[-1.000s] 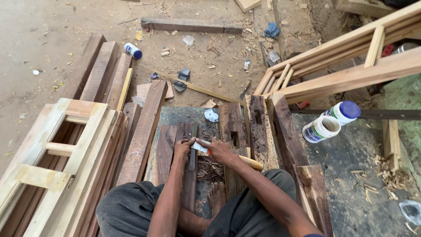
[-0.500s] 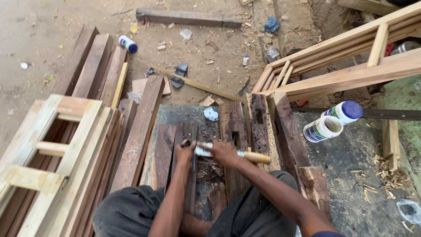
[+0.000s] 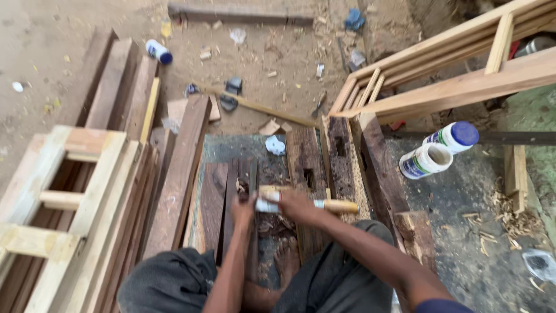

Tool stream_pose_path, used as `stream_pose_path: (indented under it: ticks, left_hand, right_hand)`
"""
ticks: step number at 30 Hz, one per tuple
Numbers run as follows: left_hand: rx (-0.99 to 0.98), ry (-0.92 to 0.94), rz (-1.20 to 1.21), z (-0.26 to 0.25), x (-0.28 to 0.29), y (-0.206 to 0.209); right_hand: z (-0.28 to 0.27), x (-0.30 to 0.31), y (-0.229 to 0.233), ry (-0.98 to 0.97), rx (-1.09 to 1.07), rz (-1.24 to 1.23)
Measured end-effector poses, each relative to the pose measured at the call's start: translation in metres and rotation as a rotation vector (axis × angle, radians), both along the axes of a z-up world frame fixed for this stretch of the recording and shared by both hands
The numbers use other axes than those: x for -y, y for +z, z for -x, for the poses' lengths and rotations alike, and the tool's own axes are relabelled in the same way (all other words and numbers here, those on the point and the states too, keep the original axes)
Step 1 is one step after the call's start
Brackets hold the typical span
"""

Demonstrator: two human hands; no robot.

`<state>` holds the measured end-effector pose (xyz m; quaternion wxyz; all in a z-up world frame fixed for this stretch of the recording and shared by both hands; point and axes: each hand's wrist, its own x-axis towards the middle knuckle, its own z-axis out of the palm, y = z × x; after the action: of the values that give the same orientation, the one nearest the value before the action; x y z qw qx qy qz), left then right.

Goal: The person sits cross-legged on the ground and uses a chisel and a wooden mallet to carve a rectangular hole into a piece of wood. They repeatedly strike the chisel to remove wood chips and occasionally clear the debris from the cut.

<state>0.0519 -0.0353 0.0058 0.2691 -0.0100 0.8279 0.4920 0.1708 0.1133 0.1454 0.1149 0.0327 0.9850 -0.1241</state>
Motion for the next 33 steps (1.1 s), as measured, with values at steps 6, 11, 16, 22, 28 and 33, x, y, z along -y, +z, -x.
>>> stream_pose_path:
  ticks: [6, 11, 16, 22, 28, 33]
  left_hand:
    - [-0.258, -0.116, 0.077, 0.072, -0.058, 0.018]
    - [-0.061, 0.002, 0.012, -0.001, -0.009, 0.045]
    - [0.080, 0.047, 0.216, -0.017, -0.007, 0.106]
    - [-0.190, 0.040, 0.260, -0.012, -0.028, 0.137]
    - [-0.532, -0.043, 0.028, -0.050, 0.029, 0.094]
    - [-0.721, -0.352, 0.070, -0.066, 0.034, 0.089]
  right_hand:
    - [0.044, -0.035, 0.021, -0.148, 0.079, -0.138]
    - [-0.006, -0.002, -0.001, -0.056, 0.058, -0.033]
    - [-0.007, 0.004, 0.002, -0.059, 0.286, -0.004]
    - [-0.016, -0.021, -0.022, 0.116, -0.295, -0.012]
    - [-0.039, -0.007, -0.031, 0.107, -0.121, 0.121]
    - [-0.028, 0.002, 0.005, -0.080, 0.152, 0.020]
